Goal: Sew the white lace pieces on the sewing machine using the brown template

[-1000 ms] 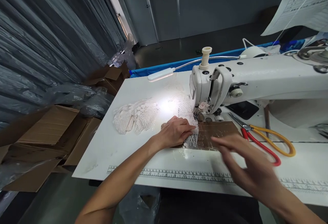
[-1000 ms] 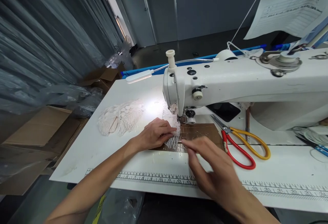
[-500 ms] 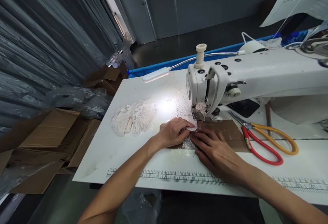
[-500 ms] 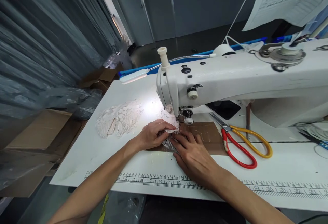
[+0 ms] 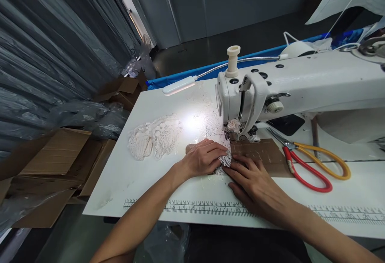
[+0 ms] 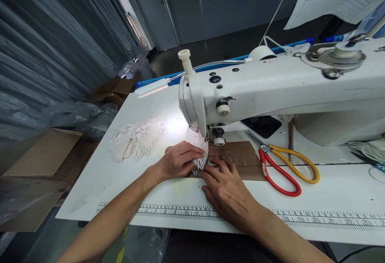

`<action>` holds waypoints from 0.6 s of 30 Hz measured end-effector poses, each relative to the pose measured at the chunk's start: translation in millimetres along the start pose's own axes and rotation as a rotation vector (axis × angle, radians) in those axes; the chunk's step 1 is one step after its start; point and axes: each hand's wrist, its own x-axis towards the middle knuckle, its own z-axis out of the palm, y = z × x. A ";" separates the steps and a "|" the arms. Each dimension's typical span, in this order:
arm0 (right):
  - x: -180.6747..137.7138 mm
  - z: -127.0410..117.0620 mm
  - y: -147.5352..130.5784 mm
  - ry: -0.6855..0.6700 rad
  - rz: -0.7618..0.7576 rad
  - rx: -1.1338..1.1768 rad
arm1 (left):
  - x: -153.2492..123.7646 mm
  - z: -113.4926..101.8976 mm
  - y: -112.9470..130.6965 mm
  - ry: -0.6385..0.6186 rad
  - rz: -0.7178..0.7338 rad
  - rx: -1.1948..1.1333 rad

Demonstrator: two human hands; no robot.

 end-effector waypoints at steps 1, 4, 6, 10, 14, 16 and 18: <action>-0.8 0.8 -0.8 -0.005 0.006 0.007 | -0.1 0.1 -0.2 -0.004 0.006 0.000; -2.9 0.8 -0.8 -0.018 0.026 0.024 | -0.5 -0.2 -0.4 -0.011 0.028 0.019; -0.9 -4.7 5.1 -0.036 0.014 0.040 | -0.6 -1.0 0.4 -0.016 0.040 0.043; 19.1 -27.3 33.7 -0.113 -0.002 0.190 | -0.3 -1.9 4.4 -0.072 0.059 0.117; 43.2 -34.2 61.2 -0.133 -0.011 0.026 | -0.6 -1.5 7.6 -0.093 0.084 0.209; 46.4 -27.2 67.7 -0.137 -0.004 -0.055 | -0.9 -1.7 7.5 -0.101 0.105 0.226; 43.6 -18.6 70.6 -0.086 0.020 -0.084 | -1.2 -2.3 6.7 -0.109 0.127 0.220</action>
